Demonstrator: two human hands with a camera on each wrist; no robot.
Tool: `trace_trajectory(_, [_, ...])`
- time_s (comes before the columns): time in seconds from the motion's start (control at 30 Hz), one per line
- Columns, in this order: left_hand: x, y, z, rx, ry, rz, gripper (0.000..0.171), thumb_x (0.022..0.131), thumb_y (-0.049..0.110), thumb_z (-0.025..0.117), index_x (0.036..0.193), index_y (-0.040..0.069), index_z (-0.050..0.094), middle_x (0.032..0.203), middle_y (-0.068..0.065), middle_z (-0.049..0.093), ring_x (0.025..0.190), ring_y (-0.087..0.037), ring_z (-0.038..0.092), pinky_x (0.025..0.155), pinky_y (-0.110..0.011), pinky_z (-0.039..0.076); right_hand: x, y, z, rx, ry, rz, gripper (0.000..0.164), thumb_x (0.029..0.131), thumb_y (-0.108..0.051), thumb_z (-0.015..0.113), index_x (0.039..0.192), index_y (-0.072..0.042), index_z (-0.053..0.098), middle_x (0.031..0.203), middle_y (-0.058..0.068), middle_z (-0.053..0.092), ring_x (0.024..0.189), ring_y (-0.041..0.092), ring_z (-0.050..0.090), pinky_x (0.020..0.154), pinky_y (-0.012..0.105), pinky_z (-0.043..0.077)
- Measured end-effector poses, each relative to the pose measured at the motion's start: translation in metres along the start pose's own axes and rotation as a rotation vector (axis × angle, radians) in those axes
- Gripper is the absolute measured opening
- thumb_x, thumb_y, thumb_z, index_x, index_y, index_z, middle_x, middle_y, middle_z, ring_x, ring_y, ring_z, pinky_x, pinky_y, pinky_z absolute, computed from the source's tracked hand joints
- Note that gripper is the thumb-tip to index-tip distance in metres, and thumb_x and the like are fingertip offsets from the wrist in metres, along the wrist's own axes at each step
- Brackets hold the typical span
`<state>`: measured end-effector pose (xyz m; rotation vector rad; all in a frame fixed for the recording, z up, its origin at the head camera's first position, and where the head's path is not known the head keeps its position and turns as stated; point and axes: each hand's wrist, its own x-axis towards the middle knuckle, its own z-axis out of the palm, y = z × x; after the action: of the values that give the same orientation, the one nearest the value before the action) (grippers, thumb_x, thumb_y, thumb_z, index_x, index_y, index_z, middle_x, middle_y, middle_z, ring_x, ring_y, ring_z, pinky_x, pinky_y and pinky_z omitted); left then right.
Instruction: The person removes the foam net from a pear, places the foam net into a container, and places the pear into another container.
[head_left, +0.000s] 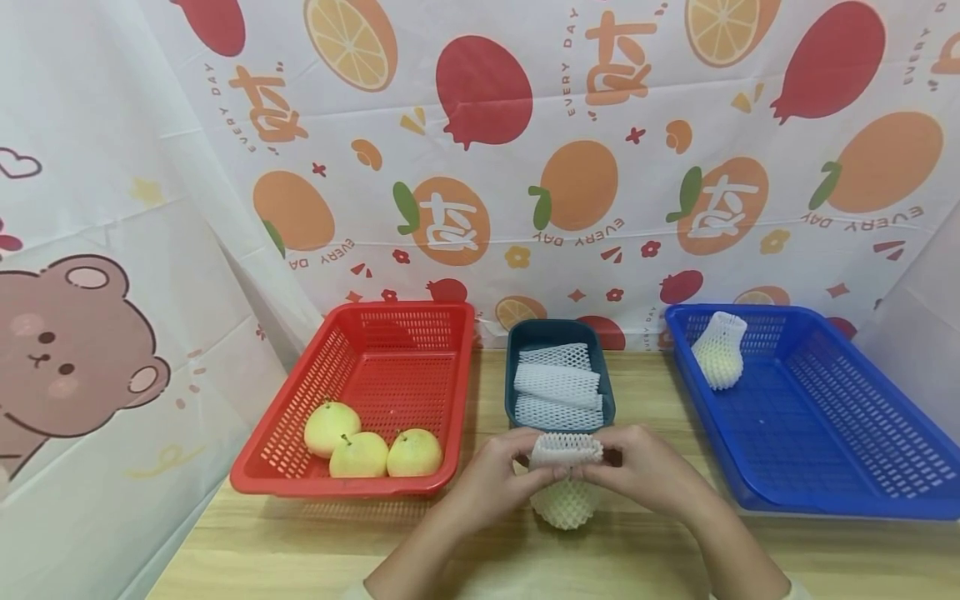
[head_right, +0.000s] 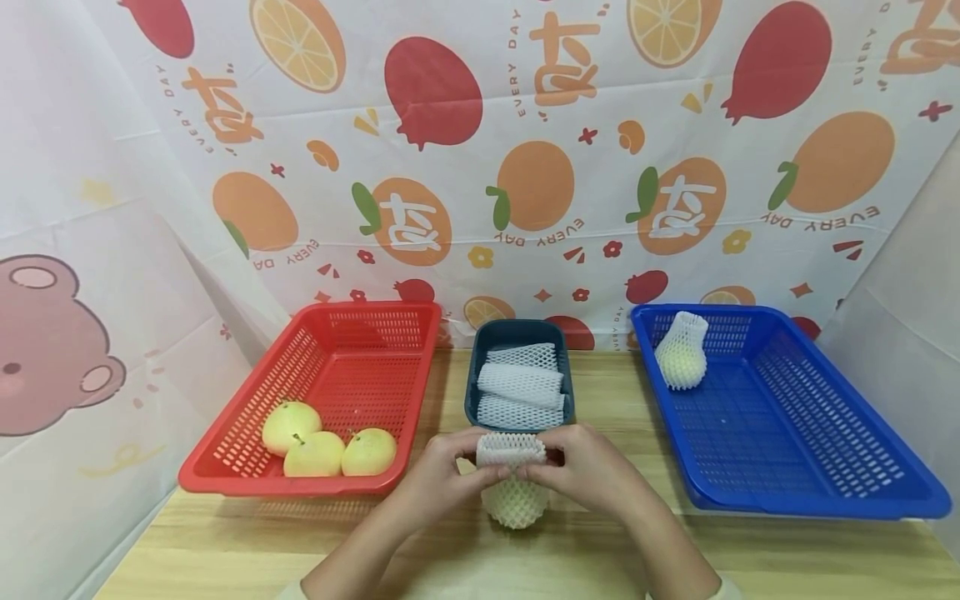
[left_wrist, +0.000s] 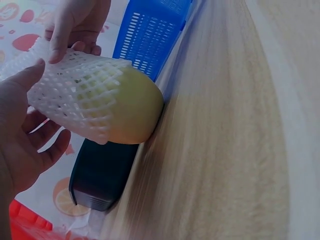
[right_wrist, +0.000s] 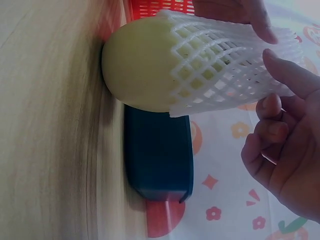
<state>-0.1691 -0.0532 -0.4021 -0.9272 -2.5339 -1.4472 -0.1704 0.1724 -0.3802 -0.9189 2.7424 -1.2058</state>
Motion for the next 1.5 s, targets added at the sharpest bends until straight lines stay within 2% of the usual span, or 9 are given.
trace_trajectory(0.2, [0.0,0.0,-0.002,0.001,0.028,0.002,0.031,0.082,0.041,0.07,0.106,0.023,0.068,0.099,0.01,0.067,0.083,-0.003,0.059,0.072,-0.03,0.054,0.001,-0.001,-0.002,-0.014,0.04,0.007,0.019,0.083,-0.044,0.067,0.086,-0.026,0.068,0.069,-0.012,0.057,0.06,0.003,0.049,0.051,0.021,0.046])
trace_trajectory(0.33, [0.001,-0.001,-0.002,-0.018,0.075,0.036,0.023,0.082,0.033,0.071,0.102,0.021,0.07,0.099,0.009,0.069,0.083,-0.004,0.061,0.07,-0.025,0.053,0.001,-0.002,-0.001,-0.016,0.097,0.007,0.021,0.081,-0.045,0.068,0.088,-0.025,0.068,0.073,-0.011,0.056,0.063,0.005,0.05,0.052,0.02,0.046])
trace_trajectory(0.47, [0.002,-0.001,-0.001,-0.041,0.116,0.033,0.016,0.082,0.026,0.073,0.096,0.019,0.071,0.095,0.009,0.069,0.079,-0.005,0.06,0.068,-0.026,0.054,0.001,-0.003,0.003,-0.021,0.156,0.003,0.025,0.078,-0.046,0.071,0.091,-0.024,0.068,0.081,-0.01,0.053,0.07,0.007,0.051,0.056,0.02,0.048])
trace_trajectory(0.6, [0.001,0.003,-0.001,-0.058,0.153,-0.002,0.015,0.08,0.019,0.074,0.095,0.016,0.072,0.093,0.006,0.07,0.077,-0.005,0.059,0.066,-0.028,0.054,0.003,-0.007,0.006,-0.036,0.193,-0.004,0.034,0.075,-0.05,0.072,0.099,-0.027,0.068,0.097,-0.016,0.057,0.089,0.005,0.055,0.073,0.024,0.053])
trace_trajectory(0.73, [0.001,0.018,-0.005,-0.069,0.186,-0.01,0.014,0.078,0.01,0.075,0.092,0.008,0.072,0.091,-0.001,0.071,0.075,-0.005,0.058,0.066,-0.029,0.054,0.004,-0.01,0.011,-0.046,0.197,-0.006,0.039,0.073,-0.054,0.072,0.106,-0.033,0.066,0.11,-0.022,0.06,0.105,0.003,0.052,0.086,0.033,0.051])
trace_trajectory(0.93, [-0.002,0.041,-0.014,-0.09,0.213,0.044,0.012,0.078,0.004,0.074,0.09,0.003,0.072,0.09,-0.005,0.071,0.074,-0.004,0.058,0.064,-0.026,0.053,0.004,-0.012,0.018,-0.007,0.184,-0.037,0.042,0.075,-0.049,0.072,0.111,-0.027,0.064,0.11,-0.012,0.061,0.099,0.005,0.058,0.08,0.027,0.053])
trace_trajectory(1.2, [-0.001,0.041,-0.014,-0.121,0.251,0.086,0.015,0.079,0.006,0.073,0.094,0.003,0.072,0.094,-0.007,0.071,0.08,-0.004,0.06,0.065,-0.025,0.054,0.007,-0.011,0.024,0.017,0.29,-0.133,0.035,0.077,-0.036,0.076,0.108,-0.021,0.067,0.106,-0.008,0.068,0.093,0.007,0.064,0.076,0.026,0.055])
trace_trajectory(1.33, [-0.001,0.042,-0.015,-0.141,0.266,0.06,0.017,0.08,0.007,0.072,0.097,0.004,0.071,0.092,-0.006,0.071,0.078,-0.004,0.059,0.065,-0.026,0.054,0.011,-0.012,0.026,0.009,0.345,-0.189,0.03,0.079,-0.032,0.074,0.107,-0.021,0.069,0.104,-0.007,0.069,0.096,0.01,0.065,0.08,0.03,0.055])
trace_trajectory(1.5, [-0.001,0.045,-0.018,-0.188,0.247,0.026,0.022,0.08,0.01,0.073,0.101,0.004,0.07,0.094,-0.006,0.07,0.077,-0.004,0.058,0.063,-0.027,0.054,0.012,-0.013,0.024,0.034,0.359,-0.182,0.028,0.08,-0.03,0.074,0.105,-0.02,0.07,0.103,-0.007,0.07,0.098,0.012,0.065,0.085,0.034,0.053])
